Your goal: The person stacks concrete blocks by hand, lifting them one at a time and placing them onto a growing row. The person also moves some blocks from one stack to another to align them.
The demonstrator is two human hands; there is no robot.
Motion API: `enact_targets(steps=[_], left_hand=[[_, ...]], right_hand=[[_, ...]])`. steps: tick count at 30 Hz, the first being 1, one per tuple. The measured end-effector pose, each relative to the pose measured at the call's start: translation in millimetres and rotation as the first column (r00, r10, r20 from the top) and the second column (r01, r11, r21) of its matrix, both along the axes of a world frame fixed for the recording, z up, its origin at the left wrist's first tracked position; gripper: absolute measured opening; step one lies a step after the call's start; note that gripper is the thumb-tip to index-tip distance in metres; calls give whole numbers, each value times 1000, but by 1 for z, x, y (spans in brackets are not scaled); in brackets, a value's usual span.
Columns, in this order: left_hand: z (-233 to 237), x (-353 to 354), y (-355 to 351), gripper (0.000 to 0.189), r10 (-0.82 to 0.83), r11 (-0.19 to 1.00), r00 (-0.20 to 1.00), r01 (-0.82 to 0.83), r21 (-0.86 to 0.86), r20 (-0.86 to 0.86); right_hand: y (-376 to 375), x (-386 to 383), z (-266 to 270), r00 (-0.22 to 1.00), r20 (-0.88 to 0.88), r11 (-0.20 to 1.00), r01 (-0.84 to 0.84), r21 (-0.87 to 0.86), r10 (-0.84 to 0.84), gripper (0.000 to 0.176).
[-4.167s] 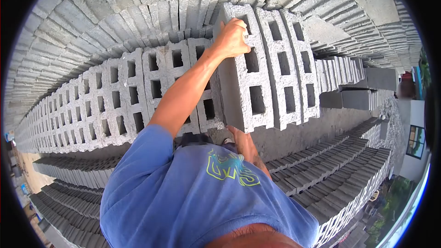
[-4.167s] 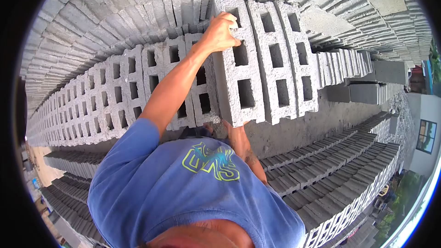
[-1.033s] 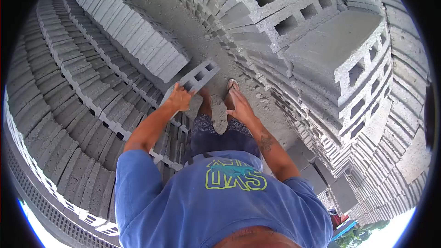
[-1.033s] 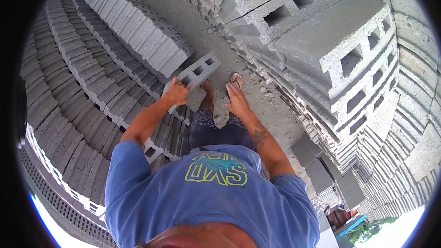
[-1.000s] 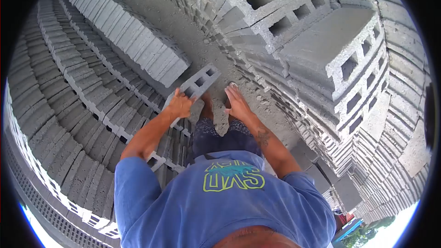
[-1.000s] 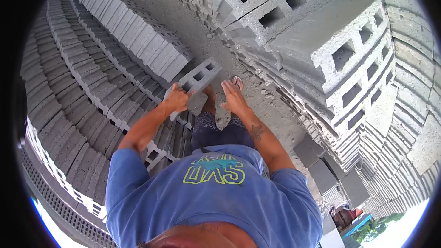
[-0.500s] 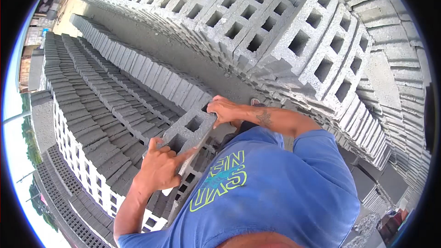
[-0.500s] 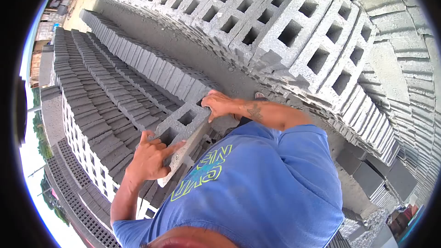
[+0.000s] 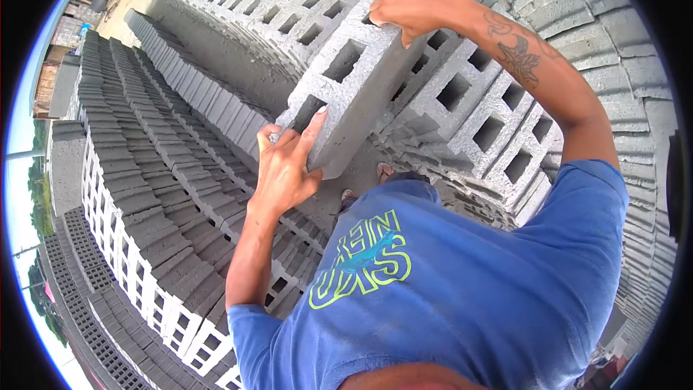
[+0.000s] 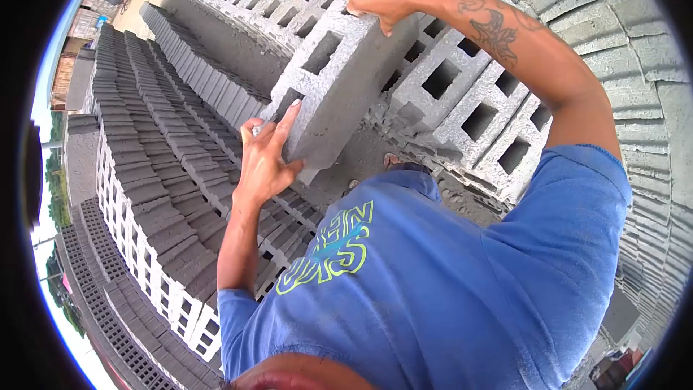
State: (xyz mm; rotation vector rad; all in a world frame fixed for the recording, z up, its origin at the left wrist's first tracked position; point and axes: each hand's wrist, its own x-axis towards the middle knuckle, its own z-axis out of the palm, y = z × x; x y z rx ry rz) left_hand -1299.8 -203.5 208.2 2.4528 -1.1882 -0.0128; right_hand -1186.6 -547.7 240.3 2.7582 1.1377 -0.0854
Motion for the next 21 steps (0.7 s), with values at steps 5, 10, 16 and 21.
enact_targets(steps=[5, 10, 16, 21], left_hand=[[-39, 21, -86, 98, -120, 993, 993, 120, -4, 21], [-47, -2, -87, 78, -214, 968, 976, 217, -127, 30], [-130, -9, -29, 57, 93, 743, 905, -341, -576, -415], [-183, 30, -67, 64, -179, 496, 753, -486, -719, -633]], right_hand=[[-80, -17, -11, 954, -106, 960, 277, -48, -281, 43], [-55, -26, -3, 768, -297, 820, 558, -127, -568, 63], [-57, -48, -43, 733, -266, 759, 651, 5, -627, 70], [-57, -44, -78, 673, -151, 663, 739, 119, -724, 61]])
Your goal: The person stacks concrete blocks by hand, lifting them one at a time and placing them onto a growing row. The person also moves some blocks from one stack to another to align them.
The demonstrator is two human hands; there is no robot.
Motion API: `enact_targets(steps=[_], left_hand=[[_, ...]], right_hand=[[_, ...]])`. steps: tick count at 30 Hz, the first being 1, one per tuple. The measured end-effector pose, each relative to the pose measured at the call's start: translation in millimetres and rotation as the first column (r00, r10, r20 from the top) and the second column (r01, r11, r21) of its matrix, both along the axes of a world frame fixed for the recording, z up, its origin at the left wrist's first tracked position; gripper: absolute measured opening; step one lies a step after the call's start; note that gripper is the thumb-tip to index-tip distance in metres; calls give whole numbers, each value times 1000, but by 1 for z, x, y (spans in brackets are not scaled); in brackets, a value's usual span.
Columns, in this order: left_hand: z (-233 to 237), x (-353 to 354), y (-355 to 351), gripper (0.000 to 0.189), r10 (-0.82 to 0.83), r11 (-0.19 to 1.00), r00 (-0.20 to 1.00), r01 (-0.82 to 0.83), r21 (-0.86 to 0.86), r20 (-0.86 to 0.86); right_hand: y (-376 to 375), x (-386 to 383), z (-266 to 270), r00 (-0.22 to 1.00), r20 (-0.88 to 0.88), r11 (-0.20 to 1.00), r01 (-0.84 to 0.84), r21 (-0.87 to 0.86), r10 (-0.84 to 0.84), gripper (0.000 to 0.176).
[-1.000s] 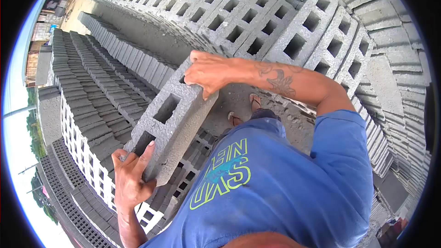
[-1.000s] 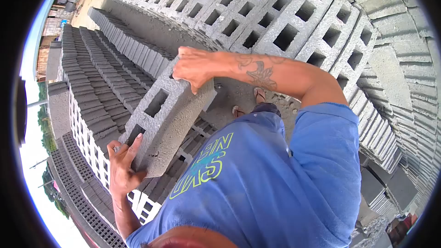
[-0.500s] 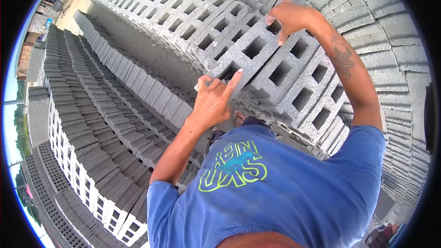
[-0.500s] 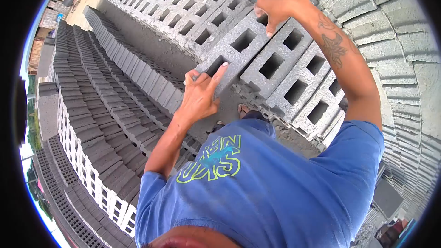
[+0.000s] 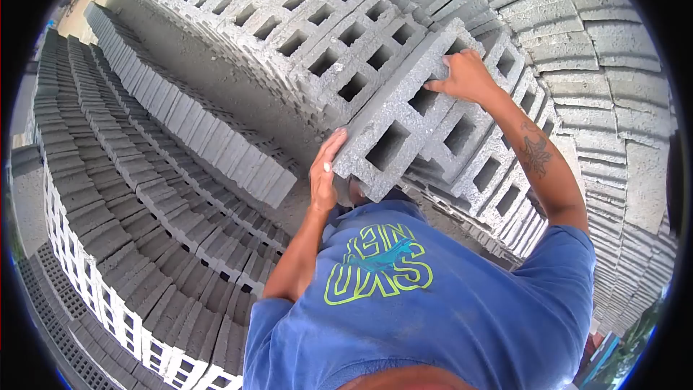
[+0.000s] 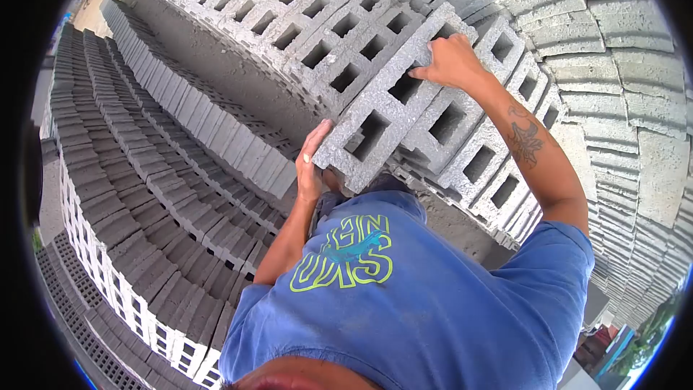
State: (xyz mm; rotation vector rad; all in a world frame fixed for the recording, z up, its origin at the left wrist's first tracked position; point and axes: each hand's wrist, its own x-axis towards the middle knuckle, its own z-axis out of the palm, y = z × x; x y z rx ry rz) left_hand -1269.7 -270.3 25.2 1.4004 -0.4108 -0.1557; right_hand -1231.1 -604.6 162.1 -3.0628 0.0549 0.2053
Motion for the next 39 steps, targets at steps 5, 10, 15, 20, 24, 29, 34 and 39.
enact_targets(steps=[5, 10, 15, 20, 24, 29, 34, 39], left_hand=[[14, 9, -25, 56, 20, 1000, 997, -19, -17, 77], [30, 32, -68, 53, 10, 998, 998, -13, 54, 57], [24, 40, -101, 46, 95, 995, 991, -98, 29, 91], [16, 41, -99, 50, 63, 998, 996, -64, 4, 62], [-4, 29, -45, 54, 175, 980, 981, -166, 110, -78], [-126, 7, 109, 49, 570, 706, 793, -337, 623, -217], [-199, -57, 216, 42, 539, 406, 793, 51, 913, -284], [-241, -51, 228, 38, 123, 271, 940, 277, 922, -319]], right_hand=[[2, 8, 18, 992, -83, 995, 101, 18, -99, 51], [-43, 29, 18, 968, -132, 976, 216, 20, -211, 56], [-76, 40, 15, 972, -117, 974, 212, 74, -203, 57], [-66, 40, 26, 952, -208, 972, 236, 26, -225, 60], [-66, 31, 7, 986, -10, 985, 167, -37, -168, 71], [56, -24, 79, 911, 374, 970, 90, 226, -172, 47], [183, -72, 48, 960, 17, 175, -68, 982, 280, 45], [285, -70, -70, 873, -369, 594, 120, 796, 318, 40]])
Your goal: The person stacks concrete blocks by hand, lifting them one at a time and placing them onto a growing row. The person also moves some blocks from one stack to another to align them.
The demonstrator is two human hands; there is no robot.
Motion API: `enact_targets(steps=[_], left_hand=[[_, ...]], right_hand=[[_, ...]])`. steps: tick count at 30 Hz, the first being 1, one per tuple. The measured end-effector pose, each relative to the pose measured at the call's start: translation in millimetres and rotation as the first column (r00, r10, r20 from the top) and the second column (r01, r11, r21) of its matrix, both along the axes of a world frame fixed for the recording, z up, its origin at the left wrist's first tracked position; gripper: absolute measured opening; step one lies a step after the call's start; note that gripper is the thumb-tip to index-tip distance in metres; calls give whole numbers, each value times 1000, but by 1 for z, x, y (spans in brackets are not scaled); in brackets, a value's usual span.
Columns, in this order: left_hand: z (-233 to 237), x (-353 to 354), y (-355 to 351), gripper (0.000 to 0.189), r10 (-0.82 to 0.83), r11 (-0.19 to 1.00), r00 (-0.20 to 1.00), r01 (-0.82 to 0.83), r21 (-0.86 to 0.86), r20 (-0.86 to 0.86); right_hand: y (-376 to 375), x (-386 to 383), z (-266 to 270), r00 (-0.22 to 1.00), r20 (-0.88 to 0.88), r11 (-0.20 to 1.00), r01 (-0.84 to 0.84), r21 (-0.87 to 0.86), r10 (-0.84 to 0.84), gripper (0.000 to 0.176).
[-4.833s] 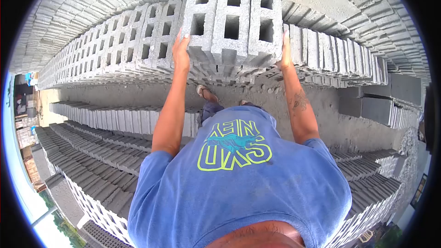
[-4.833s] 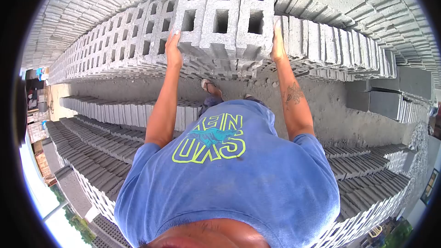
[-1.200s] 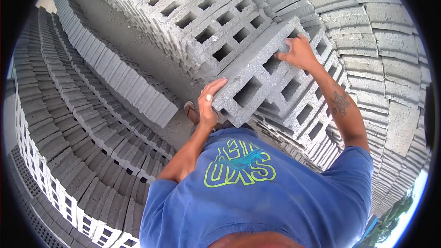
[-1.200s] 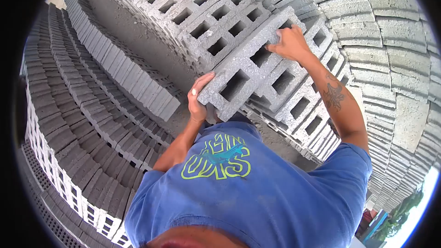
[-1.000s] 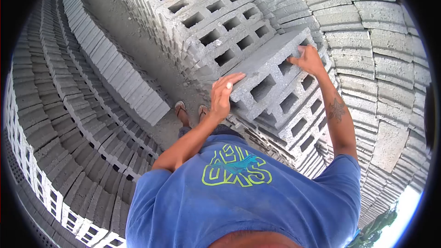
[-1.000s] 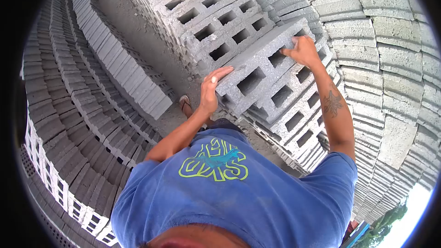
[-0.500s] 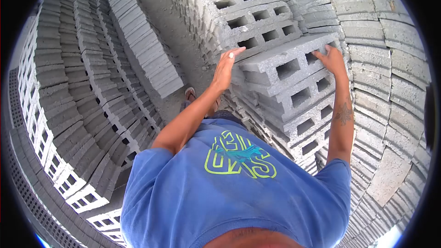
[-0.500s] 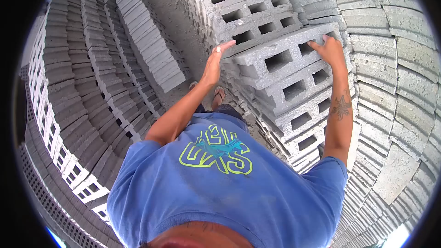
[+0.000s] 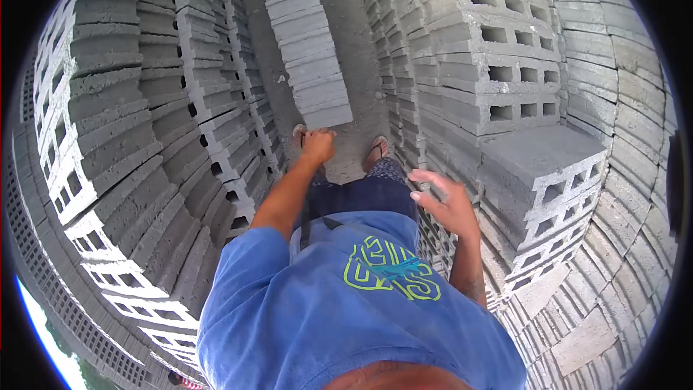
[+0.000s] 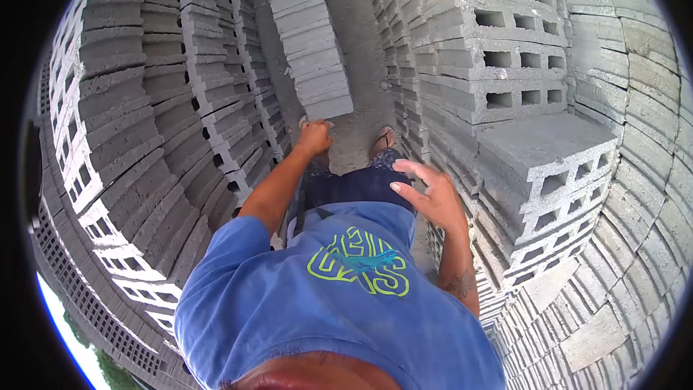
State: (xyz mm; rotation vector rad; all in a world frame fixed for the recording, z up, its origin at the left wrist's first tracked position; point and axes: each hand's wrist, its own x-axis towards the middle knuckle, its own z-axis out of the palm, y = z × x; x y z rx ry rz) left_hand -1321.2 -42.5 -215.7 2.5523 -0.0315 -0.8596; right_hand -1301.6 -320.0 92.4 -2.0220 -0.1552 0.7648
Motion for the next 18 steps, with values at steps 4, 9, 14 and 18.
enact_targets(steps=[4, 9, 14, 18], left_hand=[[-67, 45, -32, 39, -285, 955, 957, 289, -75, 58], [-157, 88, -78, 46, -680, 731, 724, 658, 180, 113], [-224, 116, -101, 56, -850, 203, 219, 975, 87, -478], [-226, 114, -114, 56, -793, 240, 283, 959, 150, -540]], right_hand=[[15, -25, -78, 970, -137, 979, 194, -53, -200, 40], [0, -53, -116, 901, -261, 933, 303, -197, -347, 42], [-40, -87, -154, 816, -162, 805, 476, -355, -554, 37], [-52, -94, -166, 803, -141, 791, 511, -336, -578, 35]])
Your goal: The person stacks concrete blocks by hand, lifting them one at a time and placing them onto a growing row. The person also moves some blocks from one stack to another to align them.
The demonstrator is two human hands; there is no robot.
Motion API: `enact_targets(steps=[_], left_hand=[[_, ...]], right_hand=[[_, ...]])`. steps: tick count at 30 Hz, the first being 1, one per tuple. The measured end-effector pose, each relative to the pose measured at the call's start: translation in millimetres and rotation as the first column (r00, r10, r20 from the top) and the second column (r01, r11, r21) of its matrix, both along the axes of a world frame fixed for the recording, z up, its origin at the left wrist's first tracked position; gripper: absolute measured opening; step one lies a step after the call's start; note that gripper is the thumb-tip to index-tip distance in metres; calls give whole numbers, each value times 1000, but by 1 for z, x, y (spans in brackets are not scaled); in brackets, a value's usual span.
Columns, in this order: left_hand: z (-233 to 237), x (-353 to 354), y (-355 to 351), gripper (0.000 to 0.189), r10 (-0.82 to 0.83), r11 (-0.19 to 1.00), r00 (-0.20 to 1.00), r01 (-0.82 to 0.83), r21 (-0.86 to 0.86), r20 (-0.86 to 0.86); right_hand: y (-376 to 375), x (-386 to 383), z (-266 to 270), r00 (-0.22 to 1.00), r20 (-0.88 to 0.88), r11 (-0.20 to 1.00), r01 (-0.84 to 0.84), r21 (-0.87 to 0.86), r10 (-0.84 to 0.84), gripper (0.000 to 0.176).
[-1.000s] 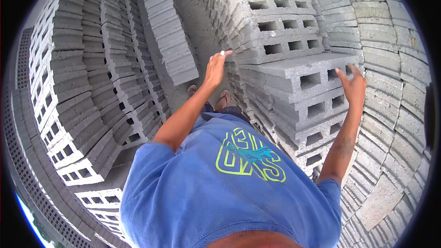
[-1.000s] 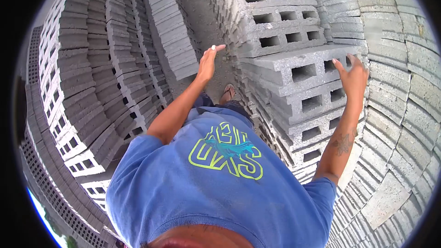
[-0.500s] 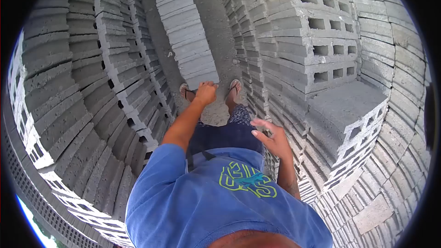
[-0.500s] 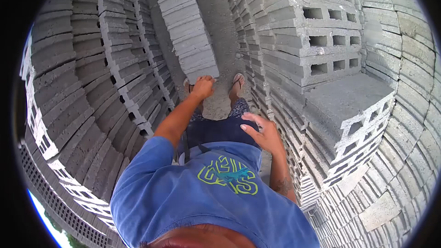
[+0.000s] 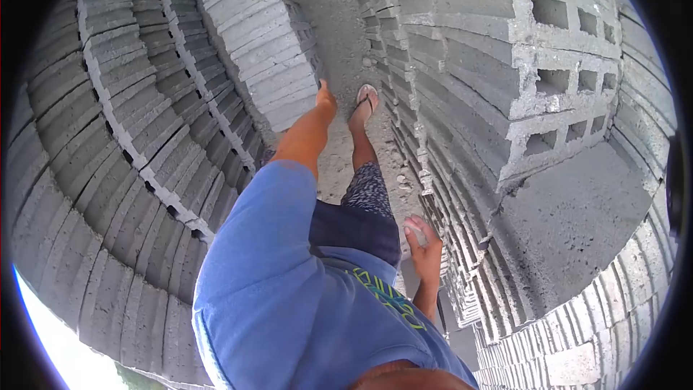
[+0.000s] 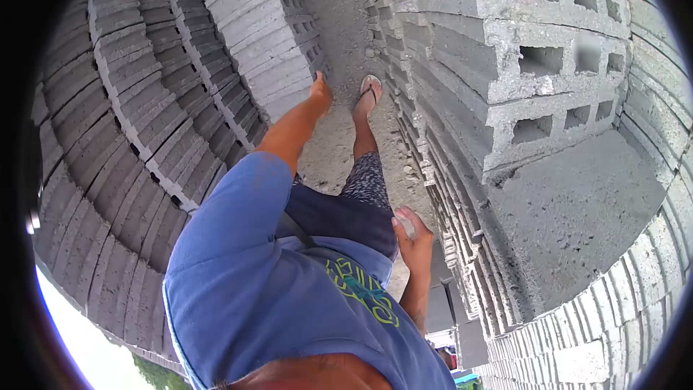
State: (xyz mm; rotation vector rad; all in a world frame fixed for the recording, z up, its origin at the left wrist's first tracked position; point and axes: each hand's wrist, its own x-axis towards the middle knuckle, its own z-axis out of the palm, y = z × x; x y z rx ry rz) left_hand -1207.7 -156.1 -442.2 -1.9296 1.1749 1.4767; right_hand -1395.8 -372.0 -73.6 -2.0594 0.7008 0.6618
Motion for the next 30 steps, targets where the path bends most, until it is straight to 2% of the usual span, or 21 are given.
enact_targets(steps=[2, 4, 5, 6, 7, 9, 10, 12, 13, 14, 15, 16, 17, 20, 21, 22, 23, 24, 26, 28, 30], left_hand=[[-16, -27, 12, 56, 13, 1000, 1000, -13, 27, 15], [4, -38, 36, 57, 7, 999, 999, -9, 46, 41], [37, -45, 53, 50, 7, 1000, 991, -5, -17, 136], [64, -50, 71, 44, 3, 997, 971, 16, -78, 237], [89, -49, 85, 44, -5, 998, 968, 19, -55, 253], [133, -55, 108, 42, 221, 936, 960, -160, -315, 172], [162, -58, 114, 42, 224, 938, 956, -158, -309, 191], [236, -62, 124, 42, 282, 833, 945, -157, -530, 164], [279, -62, 126, 42, 296, 833, 941, -170, -526, 165], [327, -52, 128, 53, 258, 836, 962, -173, -521, 95], [372, -48, 130, 65, 215, 838, 976, -175, -517, 18], [410, -47, 134, 65, 225, 842, 974, -175, -510, 36], [447, -45, 141, 64, 232, 818, 973, -190, -542, 9], [544, -43, 151, 62, 229, 795, 973, -206, -570, -31], [568, -43, 152, 61, 223, 794, 974, -210, -571, -48], [585, -44, 152, 61, 206, 798, 978, -188, -573, -34], [599, -46, 150, 51, 239, 789, 971, -198, -581, -7], [612, -46, 146, 42, 258, 780, 966, -195, -595, 23], [636, -44, 134, 47, 192, 869, 980, -144, -474, 56], [656, -52, 147, 55, 173, 848, 971, -60, -527, 168], [695, -56, 148, 63, 275, 829, 938, -118, -547, 213]], right_hand=[[2, 11, 0, 999, -34, 999, 26, 47, -24, 32], [7, 20, -3, 1000, 17, 1000, -12, -6, 12, 31], [10, 21, -17, 989, -13, 984, 150, 92, -150, 32], [17, 26, -36, 987, 24, 979, 156, 130, -160, 34], [25, 34, -54, 982, 69, 973, 164, 164, -178, 36], [49, 67, -73, 989, 140, 990, -68, 127, 51, 45], [59, 79, -91, 981, 146, 989, -136, 54, 127, 50], [80, 107, -125, 954, 184, 971, -230, -59, 237, 62], [89, 114, -129, 939, 206, 960, -261, -100, 276, 68], [97, 121, -119, 934, 215, 958, -270, -94, 285, 68], [103, 126, -102, 905, 130, 912, -390, -128, 405, 75], [111, 134, -85, 854, 55, 849, -505, -154, 517, 81], [122, 144, -69, 848, 88, 848, -506, -154, 522, 81], [134, 137, -29, 718, 47, 718, -689, -100, 695, 90], [144, 128, -31, 689, 181, 710, -658, -250, 702, 77], [152, 131, -15, 698, 191, 722, -642, -258, 690, 77], [156, 137, -1, 790, 110, 782, -613, 114, 604, 67], [159, 144, 10, 851, -1, 756, -465, 460, 525, 58], [171, 138, -27, 885, 34, 776, -424, 468, 463, 48], [169, 154, 13, 862, 194, 777, -507, 374, 469, 47], [161, 169, 61, 820, 421, 855, -490, 169, 387, 48]])
